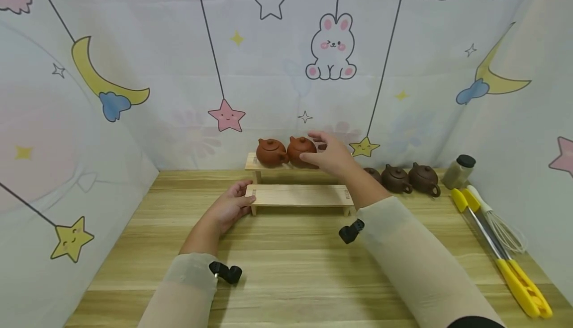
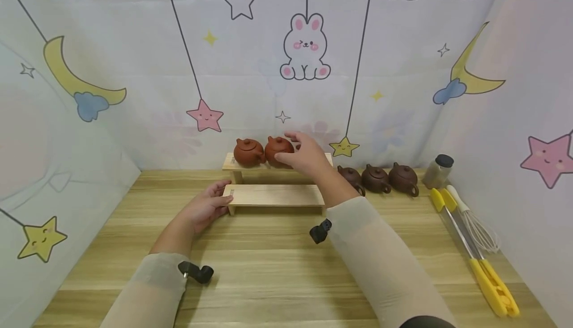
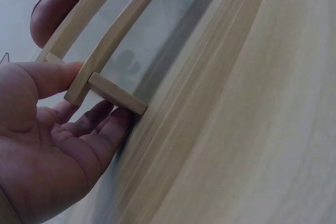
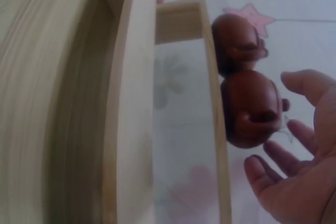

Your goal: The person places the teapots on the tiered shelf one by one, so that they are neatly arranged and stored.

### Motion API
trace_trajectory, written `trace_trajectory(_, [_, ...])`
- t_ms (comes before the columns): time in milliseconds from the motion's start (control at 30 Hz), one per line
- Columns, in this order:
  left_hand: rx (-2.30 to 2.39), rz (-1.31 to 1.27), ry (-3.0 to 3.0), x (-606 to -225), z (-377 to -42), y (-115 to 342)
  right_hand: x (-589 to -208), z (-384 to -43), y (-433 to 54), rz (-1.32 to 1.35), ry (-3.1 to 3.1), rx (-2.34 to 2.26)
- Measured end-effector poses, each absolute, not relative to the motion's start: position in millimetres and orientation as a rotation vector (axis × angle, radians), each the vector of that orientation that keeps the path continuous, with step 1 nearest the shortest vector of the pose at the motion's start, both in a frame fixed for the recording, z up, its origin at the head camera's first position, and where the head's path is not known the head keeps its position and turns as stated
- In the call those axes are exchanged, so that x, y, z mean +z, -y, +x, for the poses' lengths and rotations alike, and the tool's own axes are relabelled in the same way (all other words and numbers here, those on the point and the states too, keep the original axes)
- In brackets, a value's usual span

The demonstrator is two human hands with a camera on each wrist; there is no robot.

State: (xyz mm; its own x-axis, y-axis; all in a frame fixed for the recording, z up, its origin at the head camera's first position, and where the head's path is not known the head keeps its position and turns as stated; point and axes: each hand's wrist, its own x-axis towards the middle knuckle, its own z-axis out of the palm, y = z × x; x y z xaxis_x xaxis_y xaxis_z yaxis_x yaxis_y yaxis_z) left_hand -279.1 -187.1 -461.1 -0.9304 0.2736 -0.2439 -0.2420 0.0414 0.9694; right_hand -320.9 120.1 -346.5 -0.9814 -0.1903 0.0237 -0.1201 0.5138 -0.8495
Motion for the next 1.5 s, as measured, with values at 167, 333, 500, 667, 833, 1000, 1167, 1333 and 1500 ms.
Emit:
trace_trajectory(167, [1.936,0.043,-1.977,-460.2,-279.2,186.6,-348.3,-299.0,-140.1,-0.287,-2.679,-1.506])
trace_trajectory(333, [1.940,0.050,-1.972,-460.4,-279.2,186.2,-357.4,-271.4,-166.9,-0.266,-2.676,-1.516])
trace_trajectory(500, [1.950,0.038,-1.964,-460.9,-280.0,185.3,-369.2,-248.4,-196.9,-0.227,-2.714,-1.535])
trace_trajectory(667, [1.944,0.038,-1.974,-461.8,-279.6,185.8,-381.2,-234.5,-224.4,-0.185,-2.749,-1.542])
trace_trajectory(833, [1.967,0.057,-1.953,-463.8,-280.4,185.4,-392.2,-226.6,-250.4,-0.138,-2.771,-1.523])
trace_trajectory(1000, [1.970,0.046,-1.948,-462.2,-280.5,185.4,-402.4,-223.3,-267.6,-0.077,-2.807,-1.477])
trace_trajectory(1167, [1.945,0.035,-1.968,-461.5,-280.1,184.9,-414.3,-224.2,-277.1,-0.030,-2.782,-1.462])
trace_trajectory(1333, [1.946,0.034,-1.960,-461.5,-280.2,185.1,-425.0,-228.2,-280.7,-0.001,-2.719,-1.471])
trace_trajectory(1500, [1.937,0.033,-1.970,-461.6,-280.0,186.0,-434.1,-232.5,-284.3,0.021,-2.697,-1.443])
